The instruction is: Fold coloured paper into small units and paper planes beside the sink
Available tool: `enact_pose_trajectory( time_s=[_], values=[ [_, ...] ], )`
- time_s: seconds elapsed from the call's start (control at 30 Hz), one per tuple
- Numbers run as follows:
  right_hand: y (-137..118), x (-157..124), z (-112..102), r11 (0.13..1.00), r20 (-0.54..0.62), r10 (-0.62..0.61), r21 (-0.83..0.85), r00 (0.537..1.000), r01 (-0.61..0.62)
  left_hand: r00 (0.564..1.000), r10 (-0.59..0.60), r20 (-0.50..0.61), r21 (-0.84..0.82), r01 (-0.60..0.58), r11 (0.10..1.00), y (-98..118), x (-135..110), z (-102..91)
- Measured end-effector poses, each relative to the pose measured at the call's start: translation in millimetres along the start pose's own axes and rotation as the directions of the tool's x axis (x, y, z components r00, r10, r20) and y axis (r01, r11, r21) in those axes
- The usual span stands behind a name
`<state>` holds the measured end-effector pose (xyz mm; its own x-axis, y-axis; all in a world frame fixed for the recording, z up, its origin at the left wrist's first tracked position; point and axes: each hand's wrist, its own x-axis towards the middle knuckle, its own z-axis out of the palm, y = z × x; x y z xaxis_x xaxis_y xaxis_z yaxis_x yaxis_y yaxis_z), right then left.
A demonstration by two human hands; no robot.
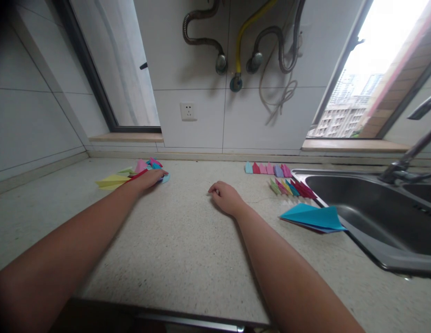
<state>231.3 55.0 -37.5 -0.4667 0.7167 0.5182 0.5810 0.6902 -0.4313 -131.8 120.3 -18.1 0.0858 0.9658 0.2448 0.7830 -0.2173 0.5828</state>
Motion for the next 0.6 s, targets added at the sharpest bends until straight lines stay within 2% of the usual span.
enact_pose_trajectory(
  time_s=[0.1, 0.27, 0.43, 0.6],
  values=[
    [-0.2, -0.1, -0.1, 1.000, 0.012, 0.000, 0.003, 1.000, 0.000, 1.000, 0.010, 0.011, 0.110, -0.012, 0.994, 2.4, -7.5, 3.7],
    [-0.3, 0.2, -0.4, 1.000, 0.033, 0.012, -0.001, 0.999, -0.012, 0.997, 0.070, -0.039, 0.253, -0.058, 0.966, 5.9, -17.7, 8.5],
    [0.4, 0.3, -0.8, 1.000, 0.046, 0.013, 0.000, 0.999, -0.013, 0.991, 0.114, -0.065, 0.279, -0.091, 0.956, 7.4, -22.2, 10.5],
    [0.1, 0.3, -1.2, 1.000, 0.065, 0.007, 0.006, 0.998, -0.008, 0.967, 0.248, -0.063, 0.331, -0.214, 0.919, 4.2, -23.0, 11.7]
  ],
)
